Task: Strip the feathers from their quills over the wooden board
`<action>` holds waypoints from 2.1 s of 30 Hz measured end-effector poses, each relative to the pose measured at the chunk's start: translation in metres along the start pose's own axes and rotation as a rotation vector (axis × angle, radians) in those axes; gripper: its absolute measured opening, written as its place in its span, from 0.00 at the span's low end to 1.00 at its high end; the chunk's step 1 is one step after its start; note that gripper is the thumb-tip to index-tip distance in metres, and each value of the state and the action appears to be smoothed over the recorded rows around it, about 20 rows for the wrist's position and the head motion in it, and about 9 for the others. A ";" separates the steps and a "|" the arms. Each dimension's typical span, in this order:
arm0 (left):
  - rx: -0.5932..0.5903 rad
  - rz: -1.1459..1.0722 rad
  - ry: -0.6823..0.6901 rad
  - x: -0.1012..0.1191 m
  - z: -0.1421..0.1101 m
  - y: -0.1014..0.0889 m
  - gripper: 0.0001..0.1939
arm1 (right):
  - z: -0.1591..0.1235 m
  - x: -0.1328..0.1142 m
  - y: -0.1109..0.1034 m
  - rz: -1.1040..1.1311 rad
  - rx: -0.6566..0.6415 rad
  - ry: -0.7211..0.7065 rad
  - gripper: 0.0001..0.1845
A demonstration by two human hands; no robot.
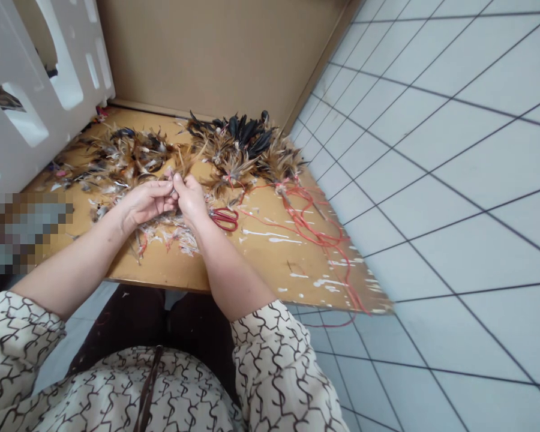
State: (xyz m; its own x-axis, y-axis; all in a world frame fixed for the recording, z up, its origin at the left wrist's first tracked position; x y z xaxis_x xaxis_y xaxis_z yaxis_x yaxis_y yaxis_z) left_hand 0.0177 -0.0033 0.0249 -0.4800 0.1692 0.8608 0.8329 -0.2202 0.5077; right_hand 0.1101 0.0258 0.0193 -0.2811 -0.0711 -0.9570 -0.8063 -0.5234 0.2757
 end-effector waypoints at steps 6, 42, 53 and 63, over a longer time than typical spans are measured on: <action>-0.004 0.004 0.028 -0.002 0.003 -0.003 0.11 | -0.001 0.000 0.002 0.000 -0.013 0.034 0.13; 0.065 0.042 0.053 0.006 -0.002 -0.005 0.10 | 0.001 -0.006 -0.017 0.061 -0.252 0.034 0.16; 0.014 0.135 0.045 0.003 -0.001 -0.006 0.06 | 0.008 -0.003 -0.020 0.019 -0.018 -0.050 0.11; 0.011 0.195 0.109 0.006 -0.003 -0.007 0.10 | 0.010 -0.008 -0.025 0.241 -0.020 0.004 0.05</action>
State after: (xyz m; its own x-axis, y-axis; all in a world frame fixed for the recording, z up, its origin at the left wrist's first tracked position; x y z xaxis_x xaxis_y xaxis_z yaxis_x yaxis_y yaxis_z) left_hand 0.0081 -0.0041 0.0261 -0.3357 0.0189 0.9418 0.9156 -0.2284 0.3310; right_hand 0.1275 0.0478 0.0211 -0.4619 -0.1997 -0.8642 -0.7055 -0.5078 0.4944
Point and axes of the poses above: each hand's wrist, its own z-axis towards the middle knuckle, its own y-axis out of the palm, x = y × z, the point moved 1 cm from there along z, towards the middle knuckle, and after that the axes turned 11 degrees about -x, right-handed, at the moved point
